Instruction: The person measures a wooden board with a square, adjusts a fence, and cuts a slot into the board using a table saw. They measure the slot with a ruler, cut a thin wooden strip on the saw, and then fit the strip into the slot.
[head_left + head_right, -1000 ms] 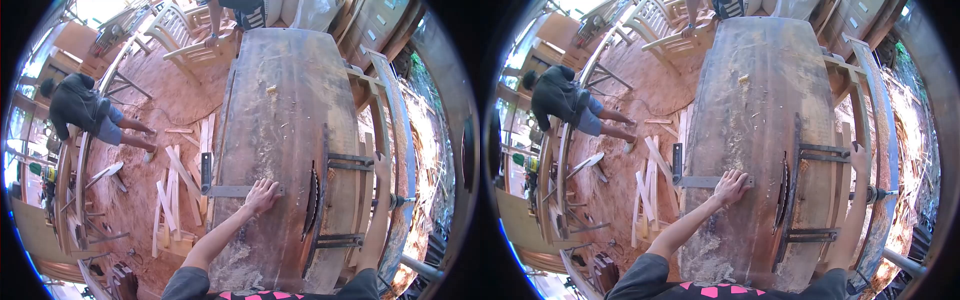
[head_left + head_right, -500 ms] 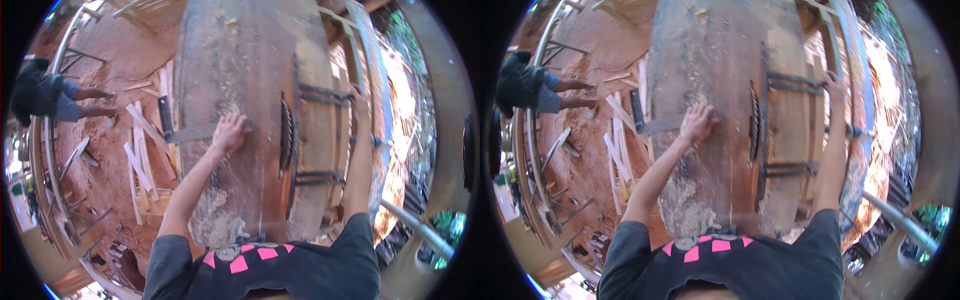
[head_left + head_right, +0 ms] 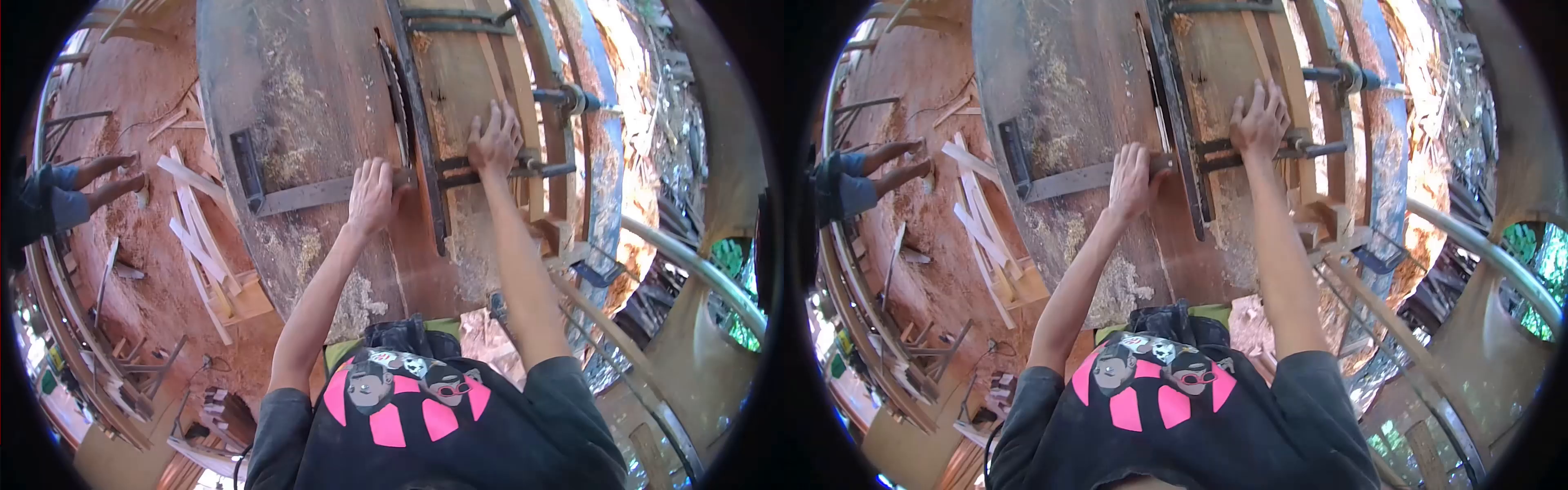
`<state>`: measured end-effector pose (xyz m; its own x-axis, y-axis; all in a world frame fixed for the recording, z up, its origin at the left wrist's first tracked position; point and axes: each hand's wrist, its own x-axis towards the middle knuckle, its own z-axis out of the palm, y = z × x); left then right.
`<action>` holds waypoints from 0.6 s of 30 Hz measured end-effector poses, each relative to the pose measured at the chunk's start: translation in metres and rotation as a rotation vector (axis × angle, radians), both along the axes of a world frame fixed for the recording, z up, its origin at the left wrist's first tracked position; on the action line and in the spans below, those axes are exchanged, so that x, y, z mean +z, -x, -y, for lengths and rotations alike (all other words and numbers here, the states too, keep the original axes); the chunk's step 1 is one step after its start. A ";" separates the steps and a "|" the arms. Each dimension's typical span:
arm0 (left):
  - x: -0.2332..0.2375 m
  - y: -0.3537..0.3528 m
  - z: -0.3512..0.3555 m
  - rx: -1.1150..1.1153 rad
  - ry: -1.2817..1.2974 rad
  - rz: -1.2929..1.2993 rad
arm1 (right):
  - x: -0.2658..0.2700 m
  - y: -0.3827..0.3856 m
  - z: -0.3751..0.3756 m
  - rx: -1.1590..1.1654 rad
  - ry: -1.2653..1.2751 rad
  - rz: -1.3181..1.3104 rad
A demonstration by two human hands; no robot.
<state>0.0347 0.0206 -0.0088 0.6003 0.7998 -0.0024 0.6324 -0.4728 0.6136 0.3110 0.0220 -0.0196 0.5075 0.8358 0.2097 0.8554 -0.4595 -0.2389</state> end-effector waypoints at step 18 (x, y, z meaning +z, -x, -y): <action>-0.019 -0.011 0.005 0.148 -0.202 0.121 | -0.003 -0.003 -0.022 0.240 -0.245 -0.208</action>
